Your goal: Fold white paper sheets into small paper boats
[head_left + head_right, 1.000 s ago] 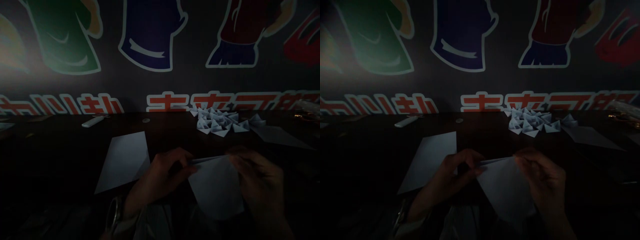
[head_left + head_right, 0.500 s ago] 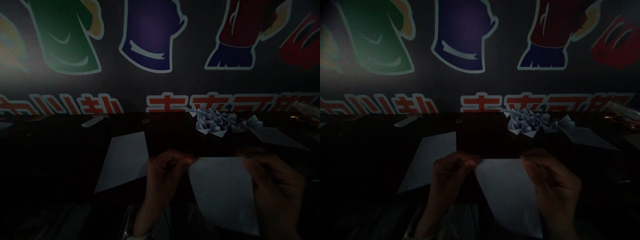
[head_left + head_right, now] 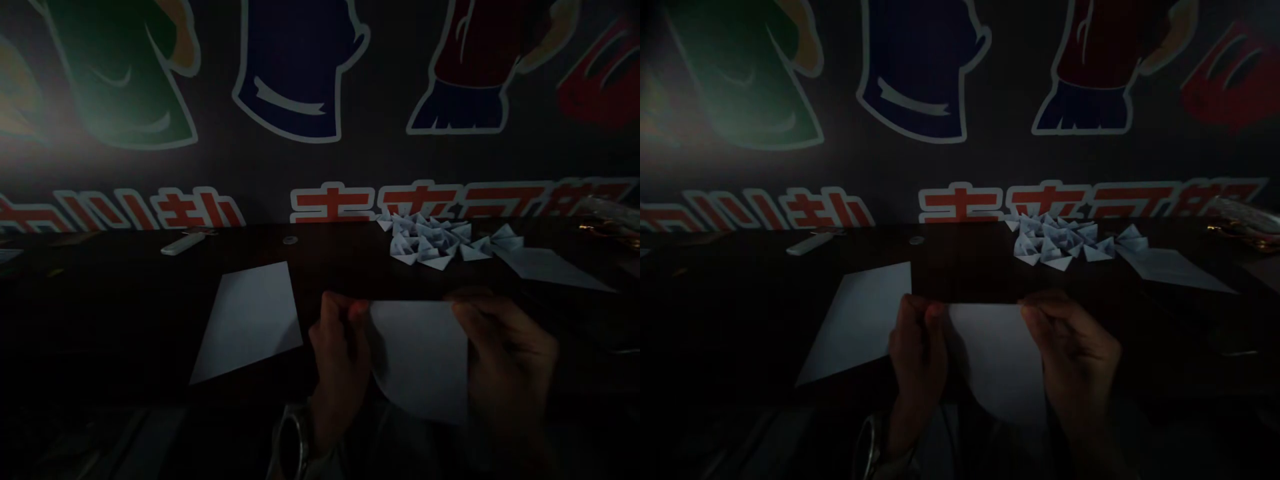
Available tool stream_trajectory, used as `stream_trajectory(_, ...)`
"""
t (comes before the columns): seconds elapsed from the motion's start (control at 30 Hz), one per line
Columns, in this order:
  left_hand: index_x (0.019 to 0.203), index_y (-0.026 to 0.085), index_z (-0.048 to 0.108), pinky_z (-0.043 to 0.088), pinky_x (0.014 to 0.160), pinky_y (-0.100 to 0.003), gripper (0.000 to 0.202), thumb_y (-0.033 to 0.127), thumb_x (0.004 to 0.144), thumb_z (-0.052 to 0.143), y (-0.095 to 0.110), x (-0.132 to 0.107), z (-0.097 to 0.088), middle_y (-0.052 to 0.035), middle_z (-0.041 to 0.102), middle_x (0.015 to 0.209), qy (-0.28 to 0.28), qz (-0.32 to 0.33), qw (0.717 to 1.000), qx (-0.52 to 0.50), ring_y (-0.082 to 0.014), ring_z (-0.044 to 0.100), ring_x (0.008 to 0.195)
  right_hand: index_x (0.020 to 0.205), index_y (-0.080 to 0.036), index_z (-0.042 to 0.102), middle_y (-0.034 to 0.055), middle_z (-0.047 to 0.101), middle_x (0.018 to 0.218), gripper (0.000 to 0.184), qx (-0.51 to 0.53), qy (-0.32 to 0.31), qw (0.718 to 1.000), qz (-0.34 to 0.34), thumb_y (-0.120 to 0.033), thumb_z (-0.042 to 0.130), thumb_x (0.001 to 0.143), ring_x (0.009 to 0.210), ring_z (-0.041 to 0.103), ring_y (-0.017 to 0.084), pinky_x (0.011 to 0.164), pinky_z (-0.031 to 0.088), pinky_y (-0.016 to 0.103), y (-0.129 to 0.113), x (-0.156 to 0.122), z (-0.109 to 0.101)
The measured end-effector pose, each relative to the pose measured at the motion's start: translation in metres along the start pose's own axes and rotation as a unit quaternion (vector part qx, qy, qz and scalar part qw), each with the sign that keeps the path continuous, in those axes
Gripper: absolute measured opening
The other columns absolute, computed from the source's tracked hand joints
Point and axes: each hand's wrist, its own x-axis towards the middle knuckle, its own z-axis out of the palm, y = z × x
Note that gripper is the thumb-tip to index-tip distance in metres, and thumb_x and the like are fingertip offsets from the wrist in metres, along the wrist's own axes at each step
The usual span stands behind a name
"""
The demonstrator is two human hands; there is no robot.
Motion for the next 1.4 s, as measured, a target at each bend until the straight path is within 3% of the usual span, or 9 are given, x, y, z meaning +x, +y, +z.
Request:
stream_trajectory(0.17,0.074,0.020,0.050,0.034,0.047,-0.019,0.013,0.025,0.086,0.051,0.001,0.013,-0.012,0.0033,0.054,0.059,-0.041,0.032,0.998,0.029,-0.0090,0.048,0.049,0.077,-0.025,0.065,-0.0003,0.064,0.076,0.009,-0.017,-0.145,0.989,0.019,-0.033,0.061,0.078,0.070,0.059,0.015,0.057,0.046,0.024,0.009,0.019,-0.013)
stream_trajectory(0.3,0.076,0.020,0.054,0.033,0.048,-0.018,0.008,0.017,0.083,0.052,0.001,0.021,-0.016,0.0033,0.057,0.059,-0.148,0.088,0.983,0.063,-0.0082,0.050,0.047,0.092,-0.027,0.066,0.0022,0.066,0.094,0.019,-0.133,-0.287,0.947,-0.056,-0.031,0.066,0.074,0.089,0.061,0.020,0.075,0.049,0.030,0.001,0.034,-0.013)
stream_trajectory(0.4,0.078,0.020,0.057,0.033,0.048,-0.019,0.009,0.013,0.081,0.053,0.001,0.021,-0.015,0.0028,0.059,0.059,-0.215,0.140,0.960,0.112,-0.0093,0.052,0.048,0.085,-0.026,0.067,0.0010,0.067,0.087,0.009,-0.145,-0.371,0.912,-0.094,-0.029,0.063,0.077,0.084,0.062,0.018,0.074,0.049,0.028,-0.007,0.035,-0.004)
stream_trajectory(0.5,0.078,0.020,0.060,0.035,0.051,-0.018,0.009,0.016,0.083,0.054,0.003,0.021,-0.015,0.0013,0.063,0.063,-0.221,0.150,0.957,0.110,-0.0100,0.057,0.053,0.074,-0.024,0.065,-0.0007,0.065,0.076,0.012,-0.127,-0.400,0.905,-0.078,-0.028,0.057,0.082,0.073,0.061,0.014,0.065,0.048,0.023,-0.010,0.032,0.002)
stream_trajectory(0.63,0.076,0.020,0.062,0.038,0.051,-0.017,0.011,0.025,0.084,0.056,0.008,0.019,-0.015,0.0016,0.065,0.064,-0.200,0.117,0.970,0.070,-0.0083,0.056,0.052,0.073,-0.021,0.063,0.0001,0.063,0.074,0.015,-0.095,-0.384,0.916,-0.064,-0.029,0.055,0.084,0.069,0.060,0.013,0.061,0.047,0.022,-0.012,0.030,0.002)
stream_trajectory(0.83,0.072,0.018,0.061,0.035,0.046,-0.016,0.020,0.030,0.087,0.054,0.001,0.011,-0.012,0.0026,0.061,0.057,-0.144,0.121,0.974,0.124,-0.0068,0.052,0.047,0.070,-0.021,0.062,-0.0004,0.061,0.070,0.013,-0.099,-0.301,0.947,-0.056,-0.029,0.060,0.081,0.066,0.058,0.012,0.058,0.046,0.021,-0.013,0.030,-0.006)
stream_trajectory(1.07,0.070,0.017,0.057,0.038,0.047,-0.018,0.033,0.039,0.091,0.045,-0.024,0.005,-0.022,0.0012,0.062,0.057,-0.102,0.181,0.959,0.193,-0.0083,0.056,0.048,0.072,-0.024,0.066,-0.0020,0.065,0.072,0.009,-0.076,-0.199,0.977,0.029,-0.033,0.068,0.074,0.068,0.061,0.013,0.061,0.049,0.020,0.001,0.040,-0.025)
stream_trajectory(1.27,0.070,0.018,0.056,0.044,0.054,-0.021,0.031,0.035,0.092,0.043,-0.037,0.007,-0.037,-0.0001,0.065,0.060,-0.072,0.251,0.937,0.234,-0.0113,0.061,0.055,0.069,-0.023,0.068,-0.0002,0.066,0.071,0.016,-0.069,-0.181,0.977,0.087,-0.038,0.073,0.066,0.066,0.062,0.016,0.057,0.050,0.024,0.011,0.037,-0.032)
stream_trajectory(1.4,0.073,0.019,0.055,0.045,0.054,-0.020,0.025,0.030,0.092,0.042,-0.043,0.015,-0.054,0.0020,0.065,0.061,0.004,0.159,0.956,0.247,-0.0111,0.063,0.056,0.077,-0.025,0.069,0.0015,0.068,0.078,0.014,-0.074,-0.046,0.988,0.125,-0.037,0.071,0.068,0.071,0.063,0.017,0.060,0.049,0.025,0.017,0.040,-0.047)
